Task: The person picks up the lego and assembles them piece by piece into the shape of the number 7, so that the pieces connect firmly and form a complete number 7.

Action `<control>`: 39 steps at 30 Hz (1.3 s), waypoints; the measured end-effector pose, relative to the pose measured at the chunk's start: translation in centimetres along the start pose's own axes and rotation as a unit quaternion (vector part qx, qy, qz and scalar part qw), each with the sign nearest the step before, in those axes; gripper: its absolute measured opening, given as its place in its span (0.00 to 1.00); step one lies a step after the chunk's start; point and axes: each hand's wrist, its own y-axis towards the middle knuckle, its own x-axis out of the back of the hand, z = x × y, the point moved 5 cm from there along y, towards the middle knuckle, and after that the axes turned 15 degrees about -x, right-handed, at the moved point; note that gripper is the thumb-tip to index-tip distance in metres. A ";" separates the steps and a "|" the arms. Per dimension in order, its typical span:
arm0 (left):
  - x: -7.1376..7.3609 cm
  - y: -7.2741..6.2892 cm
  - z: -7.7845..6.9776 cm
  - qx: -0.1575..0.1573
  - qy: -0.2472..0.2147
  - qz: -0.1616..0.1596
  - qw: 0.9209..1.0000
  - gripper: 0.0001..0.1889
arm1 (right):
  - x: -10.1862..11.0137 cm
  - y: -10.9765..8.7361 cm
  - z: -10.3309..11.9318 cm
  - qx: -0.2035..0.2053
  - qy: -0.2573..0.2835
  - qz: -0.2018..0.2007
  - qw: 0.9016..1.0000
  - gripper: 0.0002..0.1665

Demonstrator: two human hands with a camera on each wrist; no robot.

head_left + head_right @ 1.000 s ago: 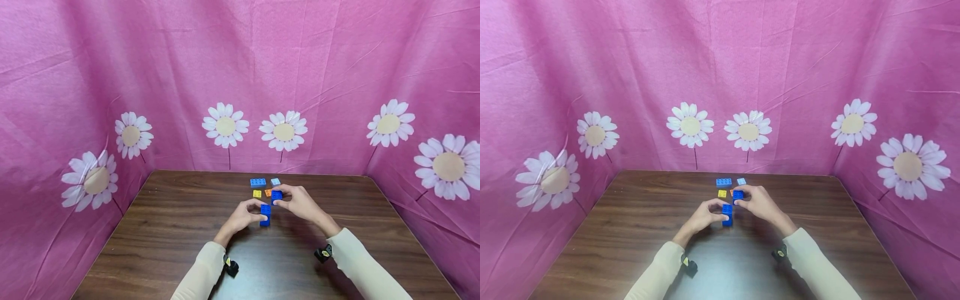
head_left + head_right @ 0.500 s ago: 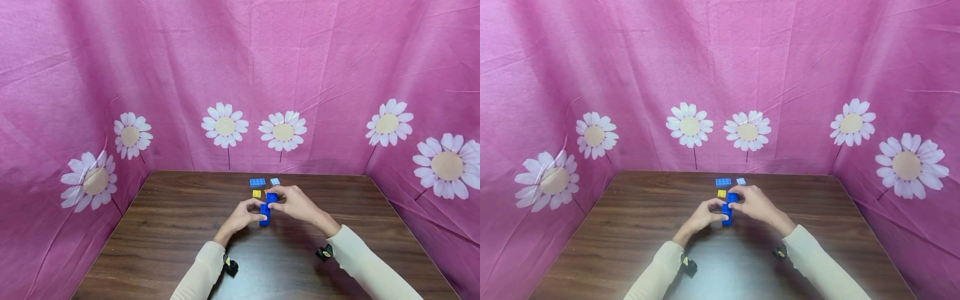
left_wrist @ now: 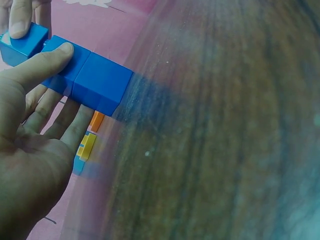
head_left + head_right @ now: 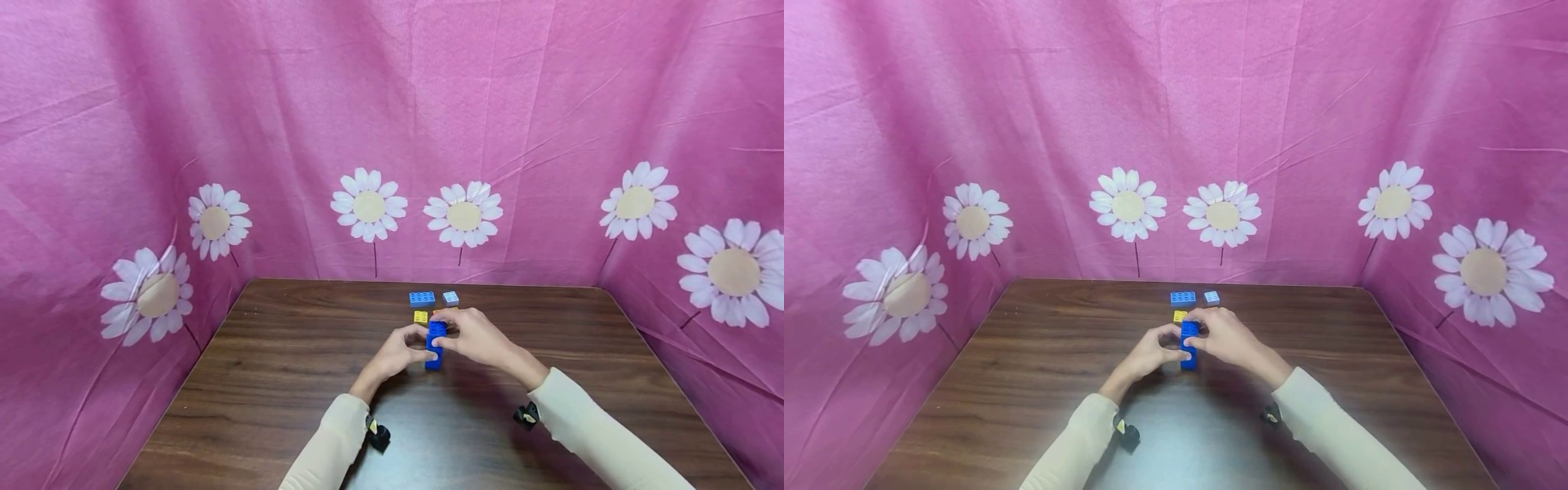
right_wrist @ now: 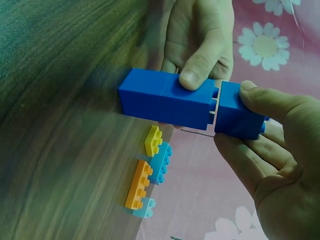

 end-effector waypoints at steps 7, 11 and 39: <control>0.0 0.0 0.1 0.001 -0.004 0.000 1.000 0.15 | -0.4 0.0 0.1 -0.006 -0.005 0.008 1.000 0.28; 0.0 0.0 0.2 -0.001 -0.009 -0.002 1.000 0.15 | -0.4 0.2 0.1 -0.003 -0.013 0.009 1.000 0.28; 0.2 0.1 0.1 0.008 0.001 0.003 1.000 0.15 | -0.5 0.2 0.0 0.002 -0.029 -0.011 1.000 0.26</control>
